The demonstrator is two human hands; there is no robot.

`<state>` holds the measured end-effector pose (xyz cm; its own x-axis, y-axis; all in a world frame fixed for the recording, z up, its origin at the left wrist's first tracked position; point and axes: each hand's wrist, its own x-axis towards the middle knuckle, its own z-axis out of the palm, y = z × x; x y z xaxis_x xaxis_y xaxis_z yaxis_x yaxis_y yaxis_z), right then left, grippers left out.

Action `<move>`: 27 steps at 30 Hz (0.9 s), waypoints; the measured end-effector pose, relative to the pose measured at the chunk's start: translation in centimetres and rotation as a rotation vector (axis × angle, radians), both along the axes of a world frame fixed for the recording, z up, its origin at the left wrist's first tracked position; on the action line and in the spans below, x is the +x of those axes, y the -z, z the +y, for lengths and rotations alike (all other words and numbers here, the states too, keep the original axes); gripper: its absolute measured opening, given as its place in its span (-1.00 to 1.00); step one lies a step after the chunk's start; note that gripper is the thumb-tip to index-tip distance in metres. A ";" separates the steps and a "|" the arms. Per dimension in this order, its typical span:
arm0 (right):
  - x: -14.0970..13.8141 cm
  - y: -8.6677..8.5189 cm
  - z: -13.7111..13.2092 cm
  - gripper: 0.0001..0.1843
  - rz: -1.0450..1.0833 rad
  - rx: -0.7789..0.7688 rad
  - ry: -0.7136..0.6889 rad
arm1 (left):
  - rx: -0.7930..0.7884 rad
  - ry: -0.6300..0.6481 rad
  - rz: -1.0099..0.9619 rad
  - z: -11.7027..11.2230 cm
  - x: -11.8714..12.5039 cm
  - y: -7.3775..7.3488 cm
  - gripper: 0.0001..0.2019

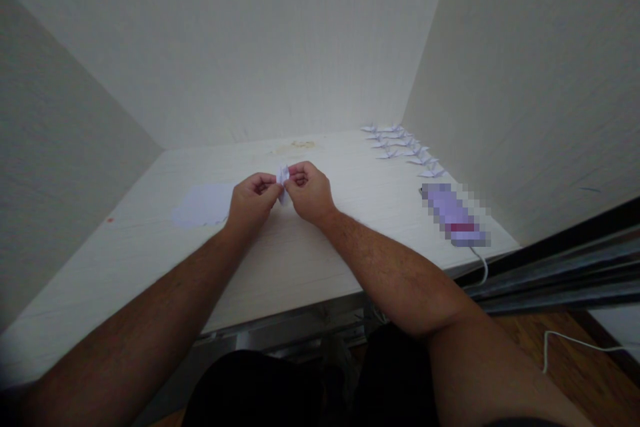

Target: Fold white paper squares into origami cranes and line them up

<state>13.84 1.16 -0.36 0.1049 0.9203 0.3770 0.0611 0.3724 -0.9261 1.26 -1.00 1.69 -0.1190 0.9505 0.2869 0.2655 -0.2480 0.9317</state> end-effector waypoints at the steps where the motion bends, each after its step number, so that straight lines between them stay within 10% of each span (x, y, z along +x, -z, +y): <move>1: 0.0 0.0 0.0 -0.81 -0.004 -0.001 -0.006 | 0.008 -0.018 0.018 0.0 0.0 0.0 -0.93; 27: 0.3 -0.3 -0.2 -0.86 -0.024 -0.015 -0.028 | 0.132 -0.119 0.305 -0.1 -0.2 0.3 -0.84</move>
